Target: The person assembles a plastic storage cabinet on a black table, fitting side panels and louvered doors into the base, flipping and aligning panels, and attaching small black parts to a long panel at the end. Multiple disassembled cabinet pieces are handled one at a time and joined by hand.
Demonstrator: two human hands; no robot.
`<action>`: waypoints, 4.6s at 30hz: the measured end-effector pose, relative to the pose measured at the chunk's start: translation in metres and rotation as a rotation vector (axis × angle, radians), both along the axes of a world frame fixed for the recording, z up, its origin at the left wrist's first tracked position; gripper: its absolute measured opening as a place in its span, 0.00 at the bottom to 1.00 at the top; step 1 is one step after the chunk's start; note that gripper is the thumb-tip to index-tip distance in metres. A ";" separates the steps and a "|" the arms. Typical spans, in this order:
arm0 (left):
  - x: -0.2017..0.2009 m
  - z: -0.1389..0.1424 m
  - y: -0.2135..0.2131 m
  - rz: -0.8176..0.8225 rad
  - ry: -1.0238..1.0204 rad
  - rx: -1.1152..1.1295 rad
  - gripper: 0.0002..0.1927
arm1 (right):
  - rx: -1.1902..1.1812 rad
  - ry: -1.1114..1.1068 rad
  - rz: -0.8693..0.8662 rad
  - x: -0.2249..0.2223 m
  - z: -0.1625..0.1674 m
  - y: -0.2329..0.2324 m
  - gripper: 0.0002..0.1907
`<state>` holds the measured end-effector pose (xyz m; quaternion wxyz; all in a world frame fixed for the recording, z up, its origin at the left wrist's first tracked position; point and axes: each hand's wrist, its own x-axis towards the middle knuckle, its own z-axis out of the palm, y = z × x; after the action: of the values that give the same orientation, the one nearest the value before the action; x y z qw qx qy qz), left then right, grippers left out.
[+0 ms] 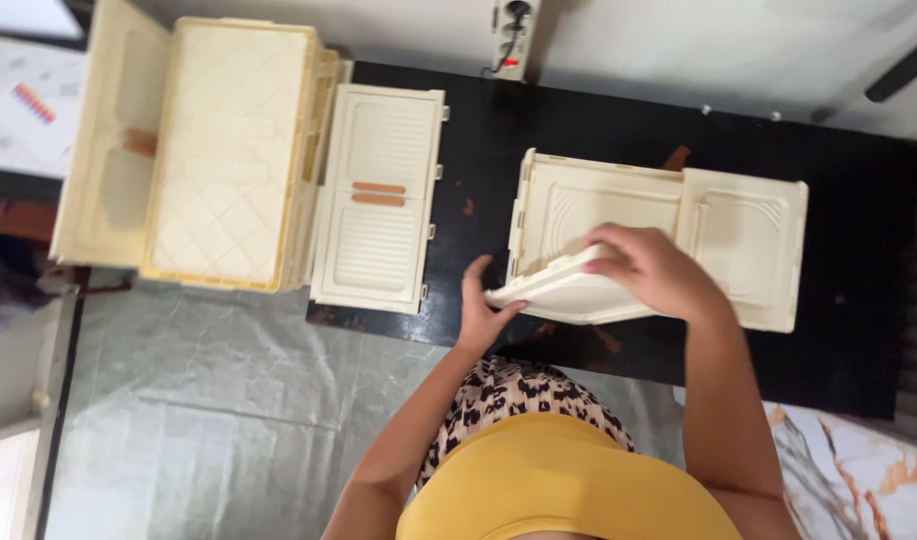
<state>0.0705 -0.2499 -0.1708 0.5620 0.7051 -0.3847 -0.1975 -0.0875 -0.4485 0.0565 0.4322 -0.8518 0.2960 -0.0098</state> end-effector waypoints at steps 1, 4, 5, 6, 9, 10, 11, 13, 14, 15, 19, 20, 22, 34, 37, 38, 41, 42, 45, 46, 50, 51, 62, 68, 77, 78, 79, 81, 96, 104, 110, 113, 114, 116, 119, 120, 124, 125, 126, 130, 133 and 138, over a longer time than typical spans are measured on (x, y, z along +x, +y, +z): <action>0.003 0.001 0.008 0.032 0.076 -0.027 0.54 | 0.026 0.041 -0.065 -0.010 0.000 0.002 0.13; 0.010 0.003 0.038 0.126 0.263 -0.070 0.59 | 0.022 -0.169 -0.160 -0.038 -0.007 0.004 0.11; 0.014 0.002 0.047 0.155 0.317 -0.084 0.60 | 0.123 -0.297 -0.199 -0.044 -0.012 0.005 0.11; 0.017 0.001 0.057 0.111 0.462 -0.158 0.53 | 0.229 -0.420 -0.234 -0.048 -0.019 0.007 0.11; 0.015 -0.004 0.091 0.030 0.756 -0.299 0.35 | 0.472 -0.695 -0.331 -0.050 -0.044 0.018 0.12; 0.013 -0.005 0.101 0.042 0.764 -0.285 0.30 | 0.540 -0.772 -0.365 -0.046 -0.052 0.019 0.13; 0.013 -0.004 0.110 0.054 0.774 -0.269 0.26 | 0.576 -0.789 -0.389 -0.041 -0.060 0.021 0.13; 0.008 -0.005 0.131 0.188 0.724 -0.194 0.21 | 0.654 -0.812 -0.449 -0.032 -0.075 0.028 0.15; 0.004 -0.004 0.145 0.253 0.702 -0.150 0.19 | 0.709 -0.805 -0.454 -0.027 -0.083 0.032 0.15; 0.001 -0.002 0.157 0.307 0.713 -0.140 0.18 | 0.764 -0.801 -0.462 -0.021 -0.089 0.035 0.15; 0.004 0.007 0.189 0.470 0.858 -0.260 0.17 | 0.914 -0.742 -0.469 0.002 -0.114 0.053 0.16; 0.005 0.009 0.196 0.500 0.923 -0.328 0.17 | 0.954 -0.711 -0.474 0.005 -0.121 0.061 0.17; 0.009 0.012 0.212 0.537 0.940 -0.344 0.17 | 1.029 -0.651 -0.478 0.016 -0.136 0.073 0.20; 0.113 0.026 0.262 0.659 0.860 -0.358 0.18 | 1.018 -0.263 -0.292 0.081 -0.181 0.153 0.22; 0.165 0.029 0.280 0.673 0.769 -0.258 0.19 | 0.962 -0.224 -0.246 0.126 -0.186 0.172 0.21; 0.184 0.031 0.284 0.681 0.737 -0.228 0.21 | 0.951 -0.211 -0.243 0.141 -0.186 0.180 0.21; 0.248 0.038 0.296 0.630 0.666 -0.174 0.20 | 0.877 -0.184 -0.226 0.202 -0.185 0.197 0.22; 0.270 0.039 0.299 0.609 0.567 -0.151 0.20 | 0.833 -0.160 -0.215 0.223 -0.184 0.203 0.21; 0.340 0.039 0.301 0.558 0.284 -0.026 0.20 | 0.814 -0.164 -0.193 0.281 -0.178 0.223 0.23; 0.365 0.039 0.300 0.554 0.194 0.052 0.20 | 0.823 -0.182 -0.186 0.302 -0.176 0.227 0.24; 0.436 0.043 0.292 0.511 -0.272 0.421 0.22 | 0.761 -0.121 -0.181 0.371 -0.166 0.243 0.23; 0.449 0.044 0.288 0.492 -0.275 0.445 0.23 | 0.756 -0.125 -0.193 0.386 -0.164 0.246 0.24; 0.520 0.030 0.260 0.356 -0.235 0.526 0.31 | 0.433 -0.015 -0.226 0.476 -0.160 0.254 0.14; 0.518 0.023 0.269 0.334 -0.213 0.520 0.31 | 0.320 0.045 -0.209 0.481 -0.161 0.264 0.19; 0.504 0.021 0.263 0.382 -0.428 0.730 0.28 | 0.234 0.087 -0.146 0.478 -0.166 0.271 0.29; 0.503 0.021 0.264 0.392 -0.432 0.729 0.27 | 0.248 0.106 -0.129 0.478 -0.166 0.270 0.31; 0.501 0.021 0.265 0.401 -0.435 0.728 0.27 | 0.261 0.126 -0.111 0.477 -0.165 0.269 0.32; 0.497 0.021 0.265 0.416 -0.447 0.701 0.26 | 0.336 0.130 -0.140 0.474 -0.165 0.266 0.36; 0.424 0.027 0.200 0.075 -0.412 0.303 0.18 | 0.510 -0.136 -0.525 0.340 -0.176 0.233 0.30; 0.323 0.058 0.122 -0.215 -0.321 0.161 0.18 | 0.616 -0.328 -0.836 0.215 -0.167 0.219 0.25; 0.217 0.074 0.084 -0.416 -0.274 0.135 0.16 | 0.609 -0.392 -1.005 0.104 -0.165 0.211 0.23; 0.160 0.075 0.071 -0.526 -0.249 0.101 0.15 | 0.595 -0.420 -1.066 0.046 -0.168 0.210 0.22; 0.140 0.074 0.067 -0.558 -0.236 0.127 0.15 | 0.583 -0.428 -1.081 0.026 -0.170 0.210 0.22; 0.101 0.071 0.058 -0.618 -0.208 0.176 0.14 | 0.565 -0.421 -1.111 -0.015 -0.172 0.210 0.22; 0.044 0.062 0.046 -0.689 -0.232 0.121 0.14 | 0.552 -0.392 -1.148 -0.071 -0.178 0.210 0.21; 0.026 0.059 0.042 -0.702 -0.225 0.106 0.14 | 0.546 -0.395 -1.158 -0.089 -0.180 0.210 0.21; -0.039 0.052 0.029 -0.724 -0.194 0.096 0.14 | 0.495 -0.397 -1.183 -0.154 -0.189 0.205 0.21; -0.052 0.052 0.022 -0.723 -0.189 0.099 0.13 | 0.494 -0.403 -1.192 -0.168 -0.190 0.200 0.21; -0.065 0.054 0.018 -0.729 -0.163 0.113 0.13 | 0.497 -0.409 -1.202 -0.181 -0.191 0.198 0.21; -0.098 0.061 0.014 -0.771 -0.146 0.136 0.14 | 0.472 -0.426 -1.230 -0.219 -0.193 0.187 0.19; -0.111 0.062 0.002 -0.783 -0.195 0.124 0.14 | 0.441 -0.429 -1.195 -0.239 -0.190 0.169 0.19; -0.121 0.048 -0.021 -0.749 -0.159 0.199 0.14 | 0.444 -0.400 -1.207 -0.260 -0.190 0.122 0.19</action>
<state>-0.0504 -0.2713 -0.1226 0.3483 0.5801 -0.6366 -0.3700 -0.3475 -0.3266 -0.1334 0.5624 -0.4094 0.6294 -0.3462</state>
